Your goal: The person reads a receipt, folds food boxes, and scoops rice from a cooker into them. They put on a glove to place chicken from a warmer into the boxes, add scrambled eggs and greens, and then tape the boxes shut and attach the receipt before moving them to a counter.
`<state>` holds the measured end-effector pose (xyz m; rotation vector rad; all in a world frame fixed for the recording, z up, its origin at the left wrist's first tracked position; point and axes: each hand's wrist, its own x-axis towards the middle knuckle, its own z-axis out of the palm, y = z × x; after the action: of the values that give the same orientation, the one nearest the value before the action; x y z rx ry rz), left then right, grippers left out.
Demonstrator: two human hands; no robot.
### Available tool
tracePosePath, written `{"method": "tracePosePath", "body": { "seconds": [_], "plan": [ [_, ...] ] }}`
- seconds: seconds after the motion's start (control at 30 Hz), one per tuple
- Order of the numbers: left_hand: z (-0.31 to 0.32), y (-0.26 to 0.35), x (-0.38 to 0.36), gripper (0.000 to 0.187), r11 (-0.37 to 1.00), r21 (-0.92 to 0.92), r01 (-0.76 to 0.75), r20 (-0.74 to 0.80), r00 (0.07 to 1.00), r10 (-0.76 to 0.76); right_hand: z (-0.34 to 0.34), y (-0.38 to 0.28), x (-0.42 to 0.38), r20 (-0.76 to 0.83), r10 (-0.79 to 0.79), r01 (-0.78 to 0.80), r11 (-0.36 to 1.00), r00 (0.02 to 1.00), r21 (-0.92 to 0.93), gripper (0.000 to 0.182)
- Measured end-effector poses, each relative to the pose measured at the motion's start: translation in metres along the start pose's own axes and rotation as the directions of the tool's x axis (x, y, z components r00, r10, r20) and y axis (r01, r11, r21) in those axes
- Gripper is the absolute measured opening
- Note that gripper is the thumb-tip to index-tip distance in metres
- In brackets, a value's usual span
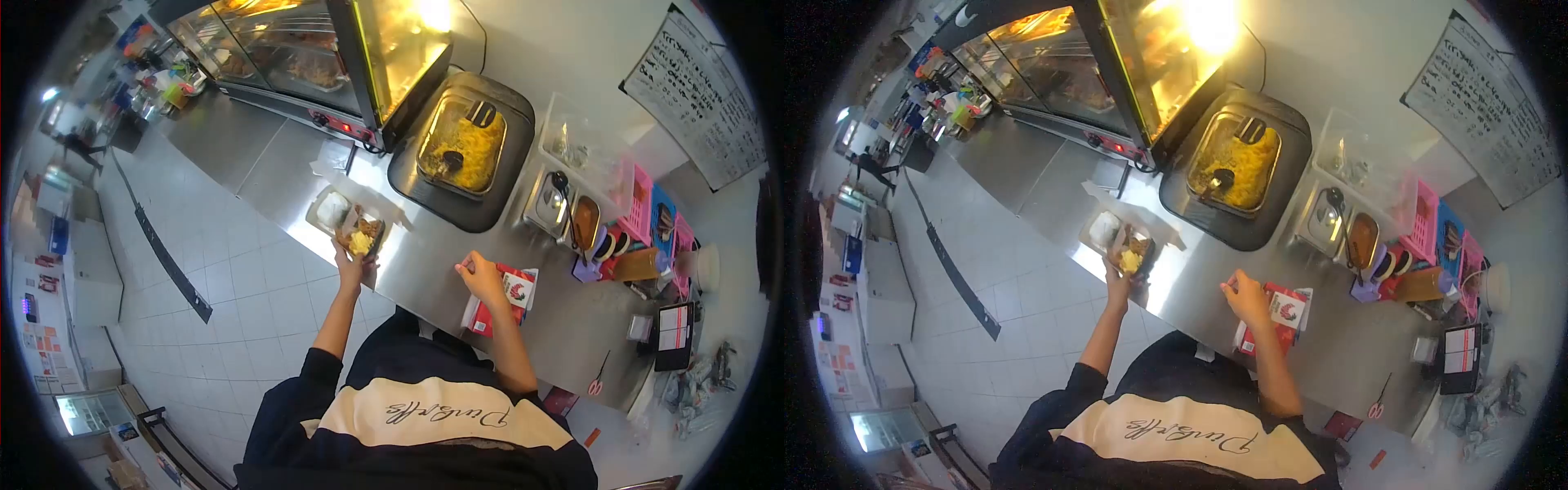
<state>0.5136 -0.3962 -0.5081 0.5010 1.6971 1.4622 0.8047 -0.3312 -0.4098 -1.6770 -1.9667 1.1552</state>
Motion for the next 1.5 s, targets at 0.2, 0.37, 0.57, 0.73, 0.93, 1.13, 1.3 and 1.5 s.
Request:
{"method": "tracePosePath", "body": {
  "seconds": [0.2, 0.37, 0.57, 0.73, 0.93, 1.13, 1.3, 1.5],
  "plan": [
    [-0.052, 0.034, -0.003, 0.081, 0.966, 0.22, 0.134, 0.478, 0.849, -0.226, 0.018, -0.027, 0.014, -0.008, -0.007, 0.008, 0.989, 1.0, 0.146, 0.026],
    [-0.064, 0.054, 0.006, 0.073, 0.948, 0.316, 0.021, 0.617, 0.755, -0.222, 0.077, -0.045, 0.017, -0.252, -0.385, 0.362, 0.923, 0.888, -0.133, 0.062],
    [-0.031, 0.029, -0.041, 0.059, 0.897, 0.442, 0.016, 0.05, 0.998, -0.043, 0.127, -0.028, 0.034, -0.359, -0.112, -0.065, 0.892, 0.927, -0.447, 0.084],
    [-0.018, -0.019, -0.032, 0.053, 0.81, 0.472, -0.348, 0.404, 0.902, 0.153, 0.103, -0.01, 0.015, -0.25, 0.123, -0.126, 0.992, 0.96, 0.004, 0.052],
    [-0.022, 0.029, 0.005, 0.052, 0.593, 0.729, -0.342, 0.541, 0.818, -0.193, 0.107, 0.019, -0.008, -0.08, 0.329, -0.319, 0.94, 0.941, 0.122, 0.04],
    [-0.025, 0.043, -0.019, 0.031, 0.787, 0.297, -0.54, 0.547, 0.772, 0.323, 0.089, -0.01, -0.037, -0.631, -0.057, 0.256, 0.939, 0.774, 0.229, 0.037],
    [-0.021, 0.041, 0.016, 0.031, 0.706, 0.63, -0.323, 0.535, 0.84, -0.093, 0.096, 0.009, -0.009, -0.55, 0.099, 0.035, 0.973, 0.829, 0.229, 0.028],
    [0.016, 0.053, 0.02, 0.04, 0.81, 0.41, -0.42, 0.566, 0.813, 0.136, 0.086, -0.012, 0.013, -0.563, 0.004, 0.061, 0.993, 0.826, 0.097, 0.04]
  ]
}}
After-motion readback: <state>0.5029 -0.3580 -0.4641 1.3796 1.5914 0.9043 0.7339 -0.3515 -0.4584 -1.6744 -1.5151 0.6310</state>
